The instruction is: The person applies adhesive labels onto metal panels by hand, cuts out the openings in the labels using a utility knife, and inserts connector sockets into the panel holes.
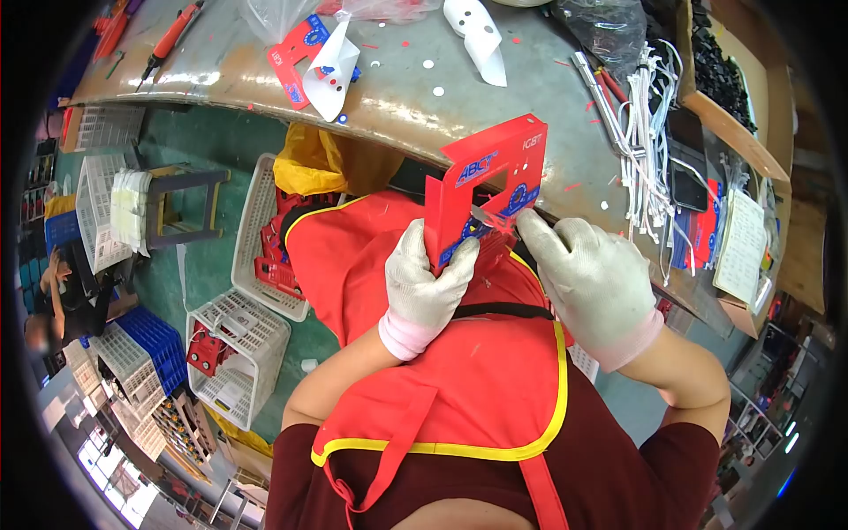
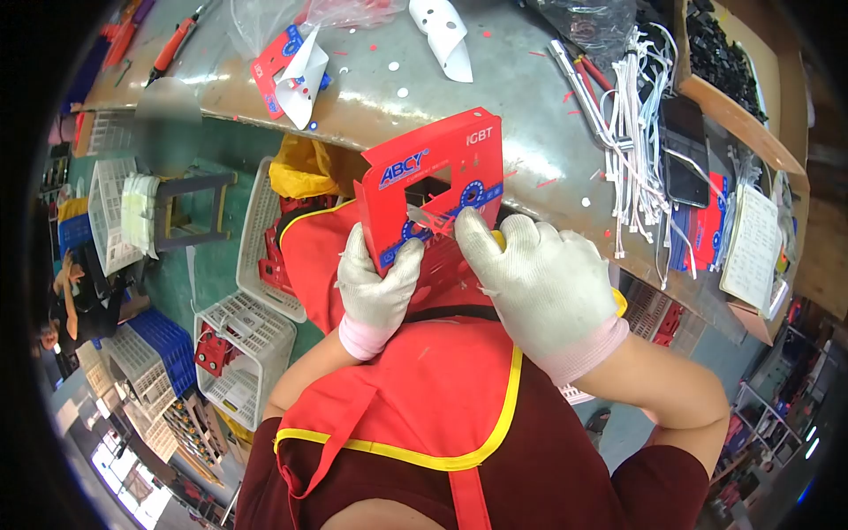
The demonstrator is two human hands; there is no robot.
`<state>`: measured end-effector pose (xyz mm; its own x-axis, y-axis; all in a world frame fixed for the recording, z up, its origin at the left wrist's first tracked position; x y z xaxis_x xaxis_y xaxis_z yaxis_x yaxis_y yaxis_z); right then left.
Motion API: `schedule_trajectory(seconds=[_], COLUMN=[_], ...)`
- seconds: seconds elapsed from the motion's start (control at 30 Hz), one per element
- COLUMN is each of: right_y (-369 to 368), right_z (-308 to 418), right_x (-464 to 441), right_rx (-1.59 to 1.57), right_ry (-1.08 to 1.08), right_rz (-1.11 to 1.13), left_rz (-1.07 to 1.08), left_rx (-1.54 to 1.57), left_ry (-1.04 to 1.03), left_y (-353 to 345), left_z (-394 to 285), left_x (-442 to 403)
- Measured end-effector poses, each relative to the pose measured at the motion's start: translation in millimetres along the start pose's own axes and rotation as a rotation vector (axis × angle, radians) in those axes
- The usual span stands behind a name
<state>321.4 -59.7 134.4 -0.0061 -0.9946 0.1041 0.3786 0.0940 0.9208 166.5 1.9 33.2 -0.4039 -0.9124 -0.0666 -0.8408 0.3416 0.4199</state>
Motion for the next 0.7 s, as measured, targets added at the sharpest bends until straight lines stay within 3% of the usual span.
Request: schedule_trajectory(seconds=[0.33, 0.53, 0.6, 0.7], right_y=[-4.1, -4.2, -4.8, -0.8], right_z=[-10.8, -19.3, -25.0, -25.0], right_x=[-4.3, -4.9, -6.5, -8.0], right_rx=[0.076, 0.047, 0.058, 0.091], right_ry=[0.034, -0.02, -0.038, -0.051], right_rz=[0.024, 0.068, 0.094, 0.127], left_rz=[-0.01, -0.02, -0.003, -0.016], left_rx=[0.076, -0.006, 0.097, 0.156], left_ry=[0.1, -0.017, 0.166, 0.186], left_y=[-1.4, -2.0, 1.4, -2.7], left_z=[4.1, 6.2, -2.5, 2.8], left_x=[2.4, 1.8, 0.2, 2.8])
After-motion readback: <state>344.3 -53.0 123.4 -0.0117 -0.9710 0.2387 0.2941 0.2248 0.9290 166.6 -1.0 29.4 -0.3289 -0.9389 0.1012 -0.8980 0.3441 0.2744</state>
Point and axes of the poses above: each hand's wrist, its own x-axis away from the middle knuckle, its own y-axis out of the back of the hand, z = x × y, the point moved 1 cm from there along -x, towards the middle knuckle, and after that the axes turned 13 degrees about -x, right-handed, at the moved point
